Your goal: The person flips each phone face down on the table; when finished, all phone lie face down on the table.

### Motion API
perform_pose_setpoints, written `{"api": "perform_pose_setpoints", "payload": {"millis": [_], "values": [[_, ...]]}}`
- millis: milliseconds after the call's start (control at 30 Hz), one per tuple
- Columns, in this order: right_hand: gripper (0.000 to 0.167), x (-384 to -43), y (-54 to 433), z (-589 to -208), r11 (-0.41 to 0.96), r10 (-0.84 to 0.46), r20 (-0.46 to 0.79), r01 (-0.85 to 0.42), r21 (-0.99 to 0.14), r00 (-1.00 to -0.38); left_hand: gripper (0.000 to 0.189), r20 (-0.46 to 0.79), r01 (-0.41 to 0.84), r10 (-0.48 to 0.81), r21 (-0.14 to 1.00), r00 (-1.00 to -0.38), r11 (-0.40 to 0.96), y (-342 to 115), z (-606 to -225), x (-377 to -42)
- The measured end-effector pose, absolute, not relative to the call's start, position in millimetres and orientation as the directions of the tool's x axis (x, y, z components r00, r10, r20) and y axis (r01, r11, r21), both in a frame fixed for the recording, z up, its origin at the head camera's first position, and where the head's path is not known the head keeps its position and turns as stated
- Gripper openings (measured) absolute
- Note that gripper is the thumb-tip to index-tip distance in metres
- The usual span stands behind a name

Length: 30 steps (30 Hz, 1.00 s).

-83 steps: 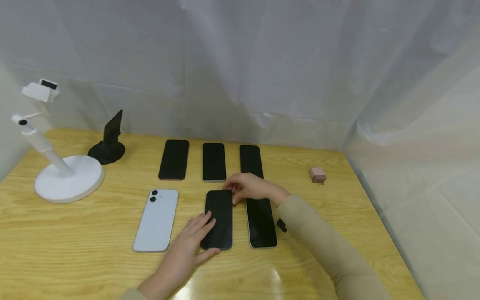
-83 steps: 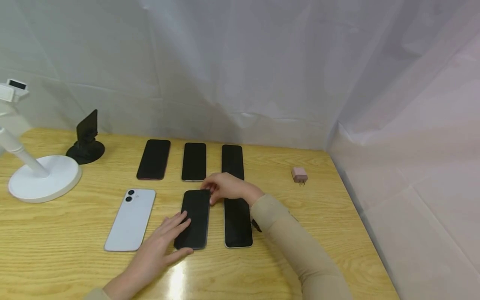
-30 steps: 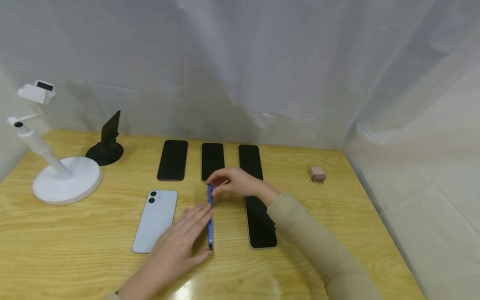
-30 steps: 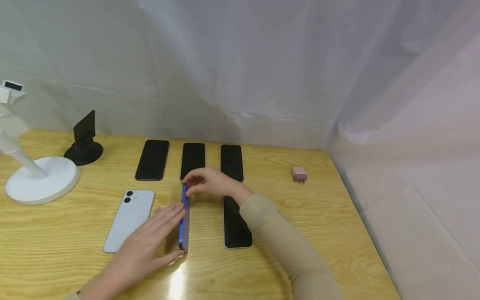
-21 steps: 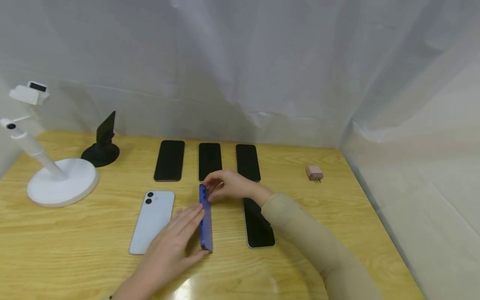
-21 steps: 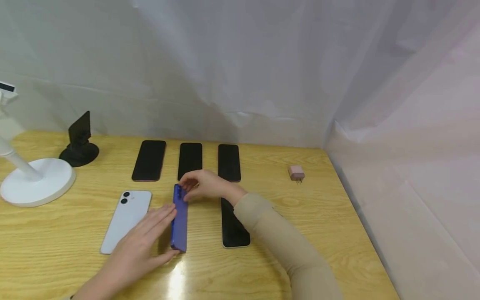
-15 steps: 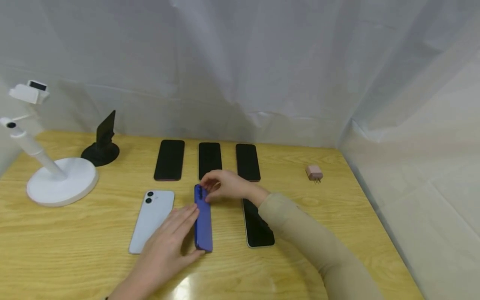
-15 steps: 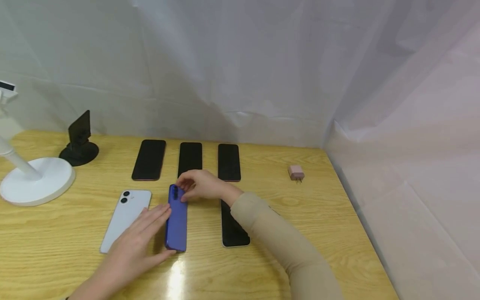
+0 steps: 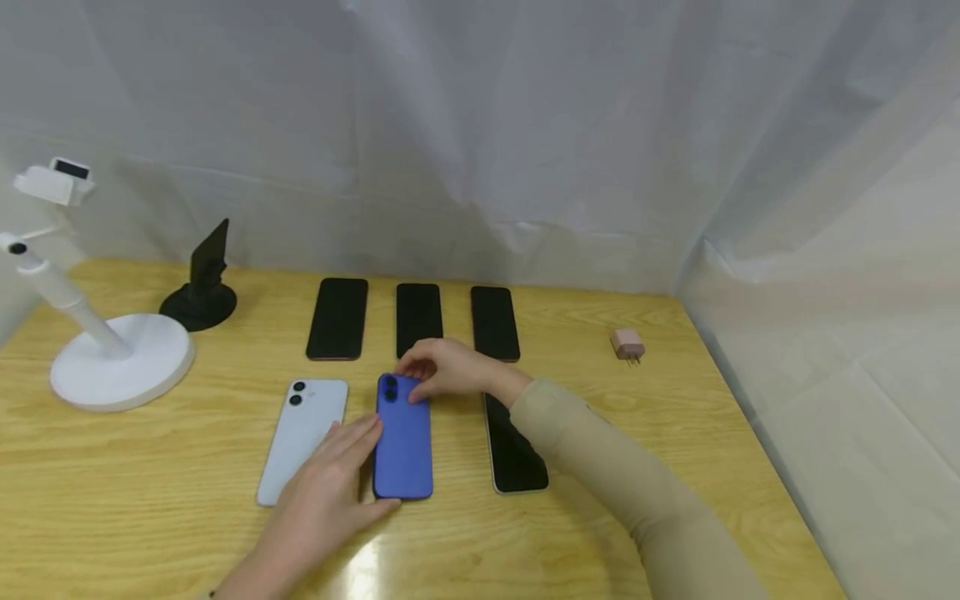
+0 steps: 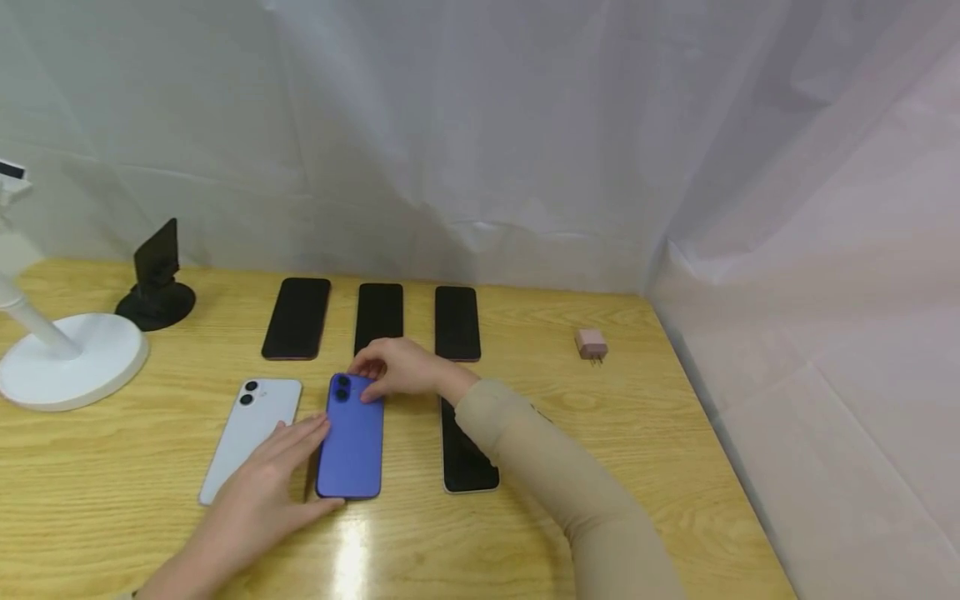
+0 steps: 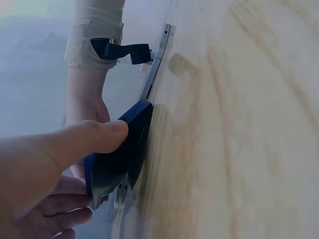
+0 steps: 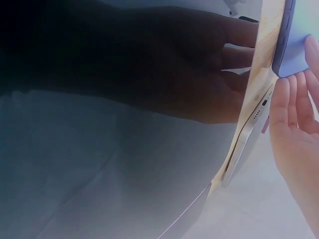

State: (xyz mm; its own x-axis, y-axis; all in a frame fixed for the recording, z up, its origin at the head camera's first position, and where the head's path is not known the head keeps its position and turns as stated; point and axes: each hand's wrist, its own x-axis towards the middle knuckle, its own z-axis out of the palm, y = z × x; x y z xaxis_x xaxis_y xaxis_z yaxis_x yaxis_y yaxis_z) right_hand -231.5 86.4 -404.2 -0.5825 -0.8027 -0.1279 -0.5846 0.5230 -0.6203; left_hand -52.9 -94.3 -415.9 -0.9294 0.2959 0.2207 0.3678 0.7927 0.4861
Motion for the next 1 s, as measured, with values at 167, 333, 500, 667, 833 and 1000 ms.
{"api": "perform_pose_setpoints", "payload": {"millis": [167, 333, 500, 667, 833, 1000], "values": [[0.037, -232.5, 84.6, -404.3, 0.536, -0.804, -0.152, -0.592, -0.602, -0.574, 0.089, 0.209, 0.364, 0.299, 0.486, -0.931, 0.795, -95.8, -419.3, -55.3], [0.036, -232.4, 83.5, -404.3, 0.550, -0.803, -0.175, -0.598, -0.583, -0.569, 0.089, 0.188, 0.353, 0.299, 0.488, -0.936, 0.799, -95.8, -423.0, -56.8], [0.036, -232.0, 83.1, -404.7, 0.562, -0.803, -0.194, -0.607, -0.562, -0.564, 0.088, 0.167, 0.345, 0.302, 0.487, -0.939, 0.802, -95.3, -426.9, -57.8], [0.036, -231.7, 82.8, -405.1, 0.576, -0.797, -0.209, -0.607, -0.548, -0.567, 0.087, 0.160, 0.340, 0.301, 0.491, -0.940, 0.802, -95.8, -428.8, -58.1], [0.039, -228.8, 85.1, -402.7, 0.578, -0.801, -0.219, -0.625, -0.525, -0.556, 0.086, 0.151, 0.345, 0.312, 0.480, -0.938, 0.806, -96.3, -427.8, -58.6], [0.043, -224.6, 95.3, -395.1, 0.557, -0.814, -0.203, -0.631, -0.540, -0.545, 0.087, 0.132, 0.340, 0.316, 0.469, -0.940, 0.815, -95.9, -424.6, -59.0]]}}
